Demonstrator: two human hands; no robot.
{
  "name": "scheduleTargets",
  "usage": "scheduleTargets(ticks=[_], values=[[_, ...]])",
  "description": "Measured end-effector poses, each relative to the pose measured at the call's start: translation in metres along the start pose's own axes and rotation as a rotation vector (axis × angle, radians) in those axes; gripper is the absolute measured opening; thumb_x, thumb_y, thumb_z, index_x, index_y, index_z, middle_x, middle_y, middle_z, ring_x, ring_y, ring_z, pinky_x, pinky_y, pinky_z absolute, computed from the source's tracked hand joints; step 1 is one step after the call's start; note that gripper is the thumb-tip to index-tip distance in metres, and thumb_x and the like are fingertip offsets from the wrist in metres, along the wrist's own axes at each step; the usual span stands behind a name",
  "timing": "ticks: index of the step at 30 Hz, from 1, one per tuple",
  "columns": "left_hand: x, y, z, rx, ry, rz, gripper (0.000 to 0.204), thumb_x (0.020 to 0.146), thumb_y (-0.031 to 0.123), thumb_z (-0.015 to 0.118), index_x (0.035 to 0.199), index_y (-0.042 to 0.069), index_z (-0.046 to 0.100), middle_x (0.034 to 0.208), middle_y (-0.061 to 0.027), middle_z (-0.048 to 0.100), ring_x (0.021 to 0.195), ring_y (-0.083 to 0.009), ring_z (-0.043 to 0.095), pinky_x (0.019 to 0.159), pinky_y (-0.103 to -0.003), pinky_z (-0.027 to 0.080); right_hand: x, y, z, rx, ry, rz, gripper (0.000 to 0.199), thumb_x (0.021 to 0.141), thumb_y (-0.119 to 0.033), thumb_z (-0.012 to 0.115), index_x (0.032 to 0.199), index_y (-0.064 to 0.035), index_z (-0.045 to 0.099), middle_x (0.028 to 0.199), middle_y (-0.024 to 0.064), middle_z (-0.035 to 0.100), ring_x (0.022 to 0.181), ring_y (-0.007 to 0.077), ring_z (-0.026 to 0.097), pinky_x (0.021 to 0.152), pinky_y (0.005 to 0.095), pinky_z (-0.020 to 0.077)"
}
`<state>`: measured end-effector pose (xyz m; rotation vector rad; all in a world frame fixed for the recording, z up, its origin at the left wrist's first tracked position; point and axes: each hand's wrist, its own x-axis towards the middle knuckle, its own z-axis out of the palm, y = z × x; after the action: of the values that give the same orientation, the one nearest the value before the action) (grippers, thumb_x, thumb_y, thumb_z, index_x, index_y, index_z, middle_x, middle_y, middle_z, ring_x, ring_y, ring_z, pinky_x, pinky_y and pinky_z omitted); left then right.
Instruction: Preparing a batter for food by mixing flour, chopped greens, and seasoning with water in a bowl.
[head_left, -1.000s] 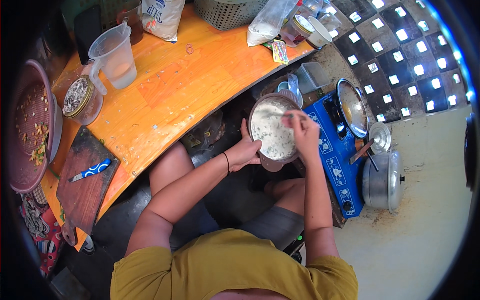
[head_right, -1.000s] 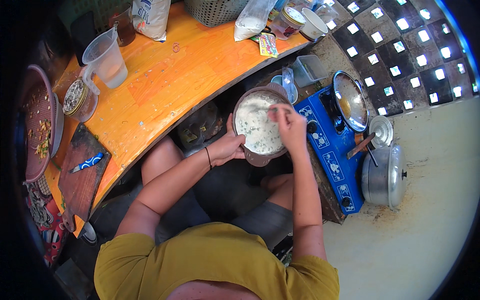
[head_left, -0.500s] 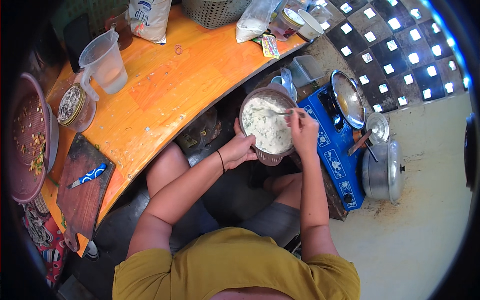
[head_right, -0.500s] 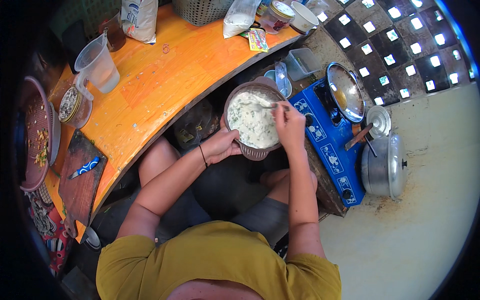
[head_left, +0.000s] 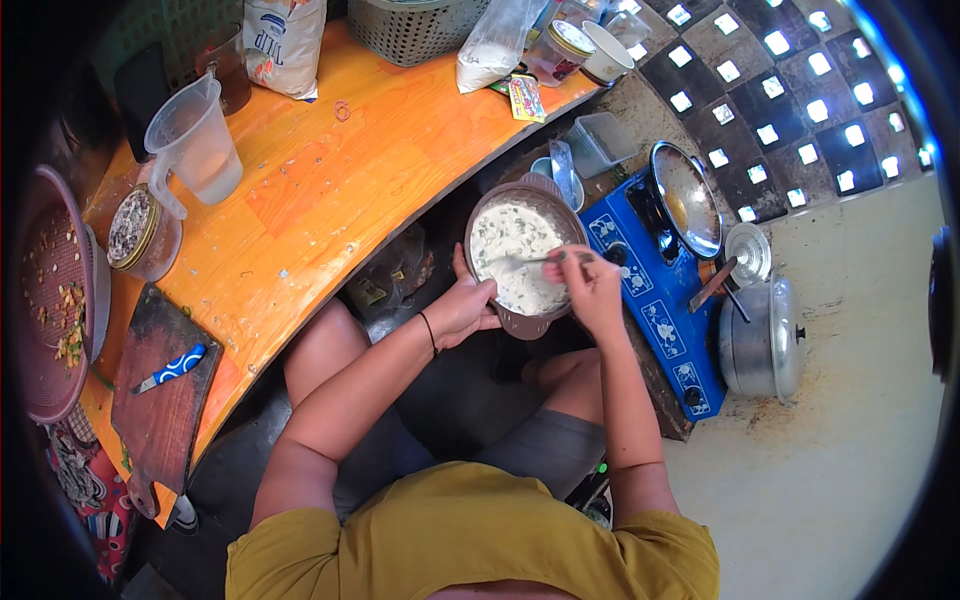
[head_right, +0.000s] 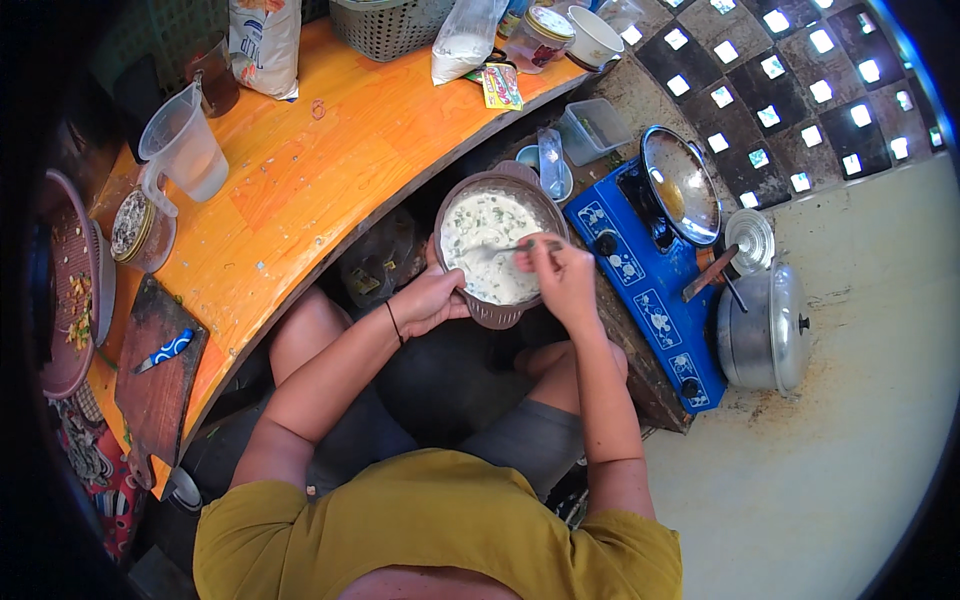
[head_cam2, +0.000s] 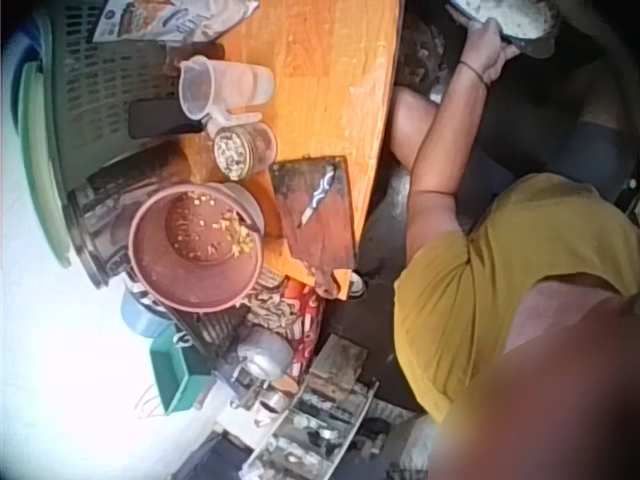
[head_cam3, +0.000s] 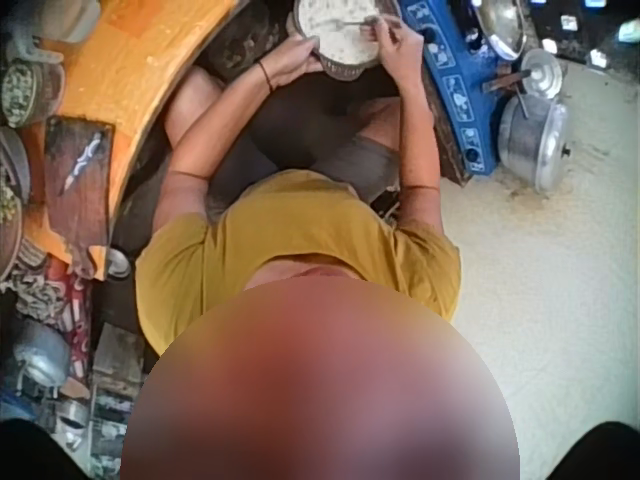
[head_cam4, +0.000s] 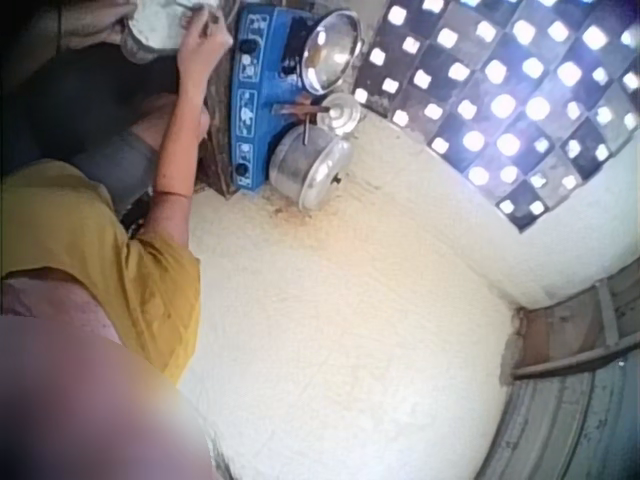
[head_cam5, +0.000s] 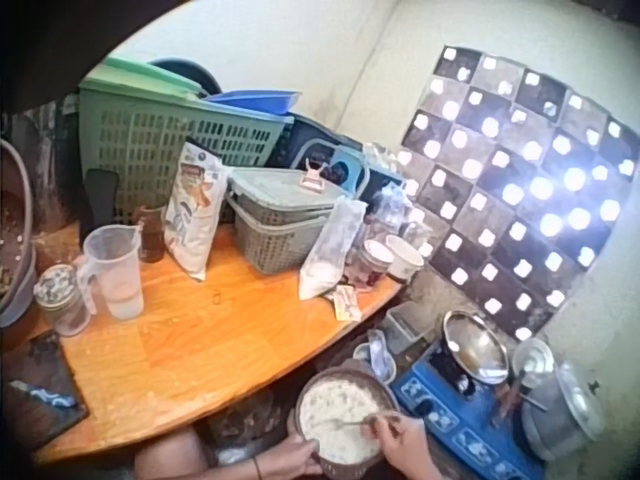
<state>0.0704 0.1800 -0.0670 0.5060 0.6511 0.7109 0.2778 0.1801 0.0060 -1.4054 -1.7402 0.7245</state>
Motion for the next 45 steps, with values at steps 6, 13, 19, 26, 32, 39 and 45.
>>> scheduleTargets(ticks=[6, 13, 19, 26, 32, 39, 45], values=[[-0.003, 0.0, 0.001, 0.022, -0.023, -0.05, 0.049, 0.098, 0.007, 0.038, 0.146, 0.0, 0.034, 0.136, -0.0178, 0.056, 0.116, -0.027, 0.066, 0.099, -0.045, 0.055, 0.001, 0.0, 0.001, 0.022, -0.084, 0.014, 0.025, 0.104, -0.01, 0.053, 0.104, 0.0074, 0.071, 0.095, 0.013, 0.074, 0.08, 0.0149, 0.073, 0.074, 0.0277, 0.0593], [-0.007, 0.006, 0.009, 0.052, -0.006, -0.061, 0.05, 0.097, 0.004, 0.037, 0.147, 0.0, 0.029, 0.138, -0.0215, 0.053, 0.117, -0.0312, 0.065, 0.097, -0.044, 0.057, 0.028, 0.0, -0.002, -0.049, -0.013, -0.047, 0.021, 0.103, -0.005, 0.054, 0.108, 0.0081, 0.069, 0.096, 0.0132, 0.074, 0.087, 0.0167, 0.073, 0.079, 0.0299, 0.0604], [-0.009, 0.007, 0.008, 0.036, 0.018, -0.027, 0.057, 0.097, 0.003, 0.036, 0.152, 0.001, 0.019, 0.141, -0.0227, 0.049, 0.119, -0.0329, 0.064, 0.098, -0.046, 0.057, 0.046, -0.001, -0.025, -0.469, 0.055, -0.283, 0.017, 0.099, -0.007, 0.058, 0.098, 0.004, 0.071, 0.084, 0.01, 0.074, 0.077, 0.0186, 0.074, 0.07, 0.029, 0.0579], [0.005, -0.002, 0.0, 0.023, 0.026, -0.01, 0.051, 0.096, 0.005, 0.035, 0.147, -0.001, 0.03, 0.138, -0.0206, 0.054, 0.12, -0.0301, 0.064, 0.1, -0.046, 0.056, 0.002, -0.013, 0.012, -0.012, -0.03, 0.085, 0.02, 0.099, -0.01, 0.058, 0.09, 0.0013, 0.071, 0.067, 0.0113, 0.069, 0.059, 0.0146, 0.068, 0.056, 0.0305, 0.0516], [-0.002, 0.004, 0.003, 0.024, 0.069, 0.018, 0.055, 0.095, 0.004, 0.036, 0.149, 0.001, 0.026, 0.139, -0.0211, 0.053, 0.12, -0.0302, 0.064, 0.098, -0.045, 0.057, 0.023, -0.014, -0.001, -0.412, 0.216, -0.054, 0.021, 0.101, -0.008, 0.055, 0.095, 0.007, 0.069, 0.082, 0.0101, 0.073, 0.069, 0.013, 0.071, 0.064, 0.0262, 0.0558], [-0.002, 0.004, 0.002, 0.009, 0.032, 0.024, 0.064, 0.094, 0.002, 0.036, 0.154, 0.004, 0.014, 0.143, -0.0223, 0.049, 0.12, -0.031, 0.064, 0.097, -0.045, 0.058, 0.003, -0.009, 0.018, -0.131, 0.102, -0.082, 0.02, 0.099, -0.009, 0.058, 0.097, 0.0051, 0.071, 0.082, 0.0153, 0.074, 0.069, 0.0168, 0.073, 0.063, 0.0294, 0.0563], [-0.015, 0.01, 0.02, 0.02, 0.16, 0.099, 0.063, 0.094, 0.003, 0.037, 0.153, 0.004, 0.015, 0.139, -0.0219, 0.051, 0.117, -0.0316, 0.065, 0.098, -0.046, 0.057, -0.003, -0.01, 0.0, -0.246, 0.12, 0.067, 0.017, 0.098, -0.009, 0.059, 0.095, 0.0011, 0.072, 0.079, 0.0113, 0.073, 0.07, 0.0205, 0.073, 0.065, 0.0321, 0.0556]])
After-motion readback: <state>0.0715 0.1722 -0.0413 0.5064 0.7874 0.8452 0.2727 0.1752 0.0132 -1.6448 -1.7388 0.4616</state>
